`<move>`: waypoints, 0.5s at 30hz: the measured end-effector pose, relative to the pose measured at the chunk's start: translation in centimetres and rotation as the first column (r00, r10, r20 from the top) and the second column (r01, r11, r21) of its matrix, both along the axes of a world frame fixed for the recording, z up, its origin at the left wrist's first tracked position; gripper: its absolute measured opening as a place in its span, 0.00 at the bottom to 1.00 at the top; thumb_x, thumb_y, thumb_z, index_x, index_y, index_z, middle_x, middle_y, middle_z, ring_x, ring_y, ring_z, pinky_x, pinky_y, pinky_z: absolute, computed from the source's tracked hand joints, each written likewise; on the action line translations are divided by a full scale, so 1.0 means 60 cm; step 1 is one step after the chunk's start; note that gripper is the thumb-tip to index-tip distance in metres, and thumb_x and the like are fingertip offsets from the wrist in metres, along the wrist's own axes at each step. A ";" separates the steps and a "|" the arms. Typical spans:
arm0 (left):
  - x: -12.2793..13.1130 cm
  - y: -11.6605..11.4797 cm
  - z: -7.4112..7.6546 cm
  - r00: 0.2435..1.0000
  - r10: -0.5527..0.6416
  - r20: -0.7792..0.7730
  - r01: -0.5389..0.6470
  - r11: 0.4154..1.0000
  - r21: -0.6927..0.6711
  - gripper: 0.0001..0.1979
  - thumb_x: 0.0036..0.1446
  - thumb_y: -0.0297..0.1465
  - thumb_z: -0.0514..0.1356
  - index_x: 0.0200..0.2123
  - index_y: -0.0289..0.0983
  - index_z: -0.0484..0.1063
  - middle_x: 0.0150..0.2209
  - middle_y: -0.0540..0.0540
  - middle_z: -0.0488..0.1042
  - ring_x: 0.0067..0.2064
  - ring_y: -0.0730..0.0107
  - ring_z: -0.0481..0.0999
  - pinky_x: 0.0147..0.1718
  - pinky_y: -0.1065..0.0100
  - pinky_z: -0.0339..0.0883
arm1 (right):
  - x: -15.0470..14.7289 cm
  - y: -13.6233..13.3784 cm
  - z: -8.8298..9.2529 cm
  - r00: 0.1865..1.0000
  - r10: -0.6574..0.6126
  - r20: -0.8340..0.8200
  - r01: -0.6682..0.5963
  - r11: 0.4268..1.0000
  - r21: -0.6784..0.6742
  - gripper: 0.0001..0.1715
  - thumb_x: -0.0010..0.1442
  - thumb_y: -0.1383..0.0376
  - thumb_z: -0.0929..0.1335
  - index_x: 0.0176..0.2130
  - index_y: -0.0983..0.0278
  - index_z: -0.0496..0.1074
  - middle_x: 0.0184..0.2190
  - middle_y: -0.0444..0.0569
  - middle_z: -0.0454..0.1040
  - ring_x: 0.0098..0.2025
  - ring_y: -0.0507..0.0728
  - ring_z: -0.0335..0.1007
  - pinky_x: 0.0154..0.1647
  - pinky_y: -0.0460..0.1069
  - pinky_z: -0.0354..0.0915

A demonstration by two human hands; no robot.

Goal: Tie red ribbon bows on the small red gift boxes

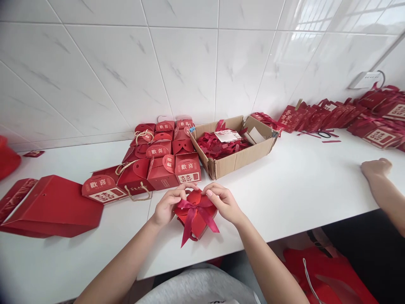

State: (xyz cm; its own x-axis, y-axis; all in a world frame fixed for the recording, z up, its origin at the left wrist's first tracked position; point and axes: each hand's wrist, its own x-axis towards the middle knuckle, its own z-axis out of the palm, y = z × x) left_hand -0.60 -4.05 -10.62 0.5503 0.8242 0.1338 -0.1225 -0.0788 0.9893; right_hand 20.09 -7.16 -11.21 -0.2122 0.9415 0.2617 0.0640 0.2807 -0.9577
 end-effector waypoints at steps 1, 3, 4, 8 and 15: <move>-0.002 0.000 0.000 1.000 -0.015 0.004 0.015 1.000 -0.009 0.08 0.46 0.29 0.52 0.18 0.36 0.66 0.50 0.42 0.71 0.55 0.53 0.65 0.56 0.58 0.56 | -0.001 0.000 0.002 1.000 -0.003 0.009 0.003 1.000 0.004 0.22 0.64 0.53 0.62 0.27 0.63 0.71 0.36 0.51 0.72 0.38 0.56 0.69 0.43 0.50 0.64; -0.004 0.001 0.000 1.000 -0.025 -0.018 0.025 0.999 -0.024 0.05 0.41 0.26 0.52 0.19 0.36 0.67 0.50 0.43 0.70 0.54 0.54 0.66 0.54 0.58 0.58 | -0.003 -0.001 0.004 0.999 -0.010 0.030 0.009 1.000 0.016 0.21 0.64 0.53 0.62 0.28 0.63 0.71 0.36 0.51 0.72 0.38 0.56 0.69 0.43 0.50 0.64; -0.004 0.001 0.000 0.999 -0.020 -0.039 0.019 1.000 -0.023 0.05 0.41 0.25 0.52 0.19 0.36 0.67 0.49 0.43 0.70 0.53 0.55 0.67 0.53 0.59 0.59 | -0.004 -0.001 0.004 0.999 -0.014 0.037 0.013 1.000 0.021 0.21 0.64 0.53 0.61 0.29 0.63 0.71 0.36 0.51 0.72 0.38 0.56 0.69 0.44 0.50 0.64; -0.004 0.002 0.001 0.993 0.016 -0.118 -0.014 1.000 0.018 0.09 0.47 0.26 0.52 0.18 0.36 0.67 0.40 0.44 0.68 0.45 0.60 0.69 0.49 0.61 0.61 | -0.005 -0.001 0.003 0.998 -0.030 0.049 0.029 0.999 0.018 0.20 0.64 0.54 0.61 0.30 0.63 0.73 0.36 0.51 0.72 0.39 0.56 0.69 0.44 0.50 0.64; -0.013 0.013 0.002 0.980 0.032 -0.195 -0.010 0.994 0.110 0.04 0.43 0.28 0.51 0.19 0.37 0.61 0.42 0.43 0.68 0.49 0.56 0.64 0.53 0.57 0.58 | -0.002 -0.002 0.005 0.997 -0.061 0.057 0.059 0.997 0.041 0.22 0.63 0.54 0.63 0.23 0.63 0.67 0.35 0.52 0.73 0.37 0.56 0.70 0.42 0.52 0.65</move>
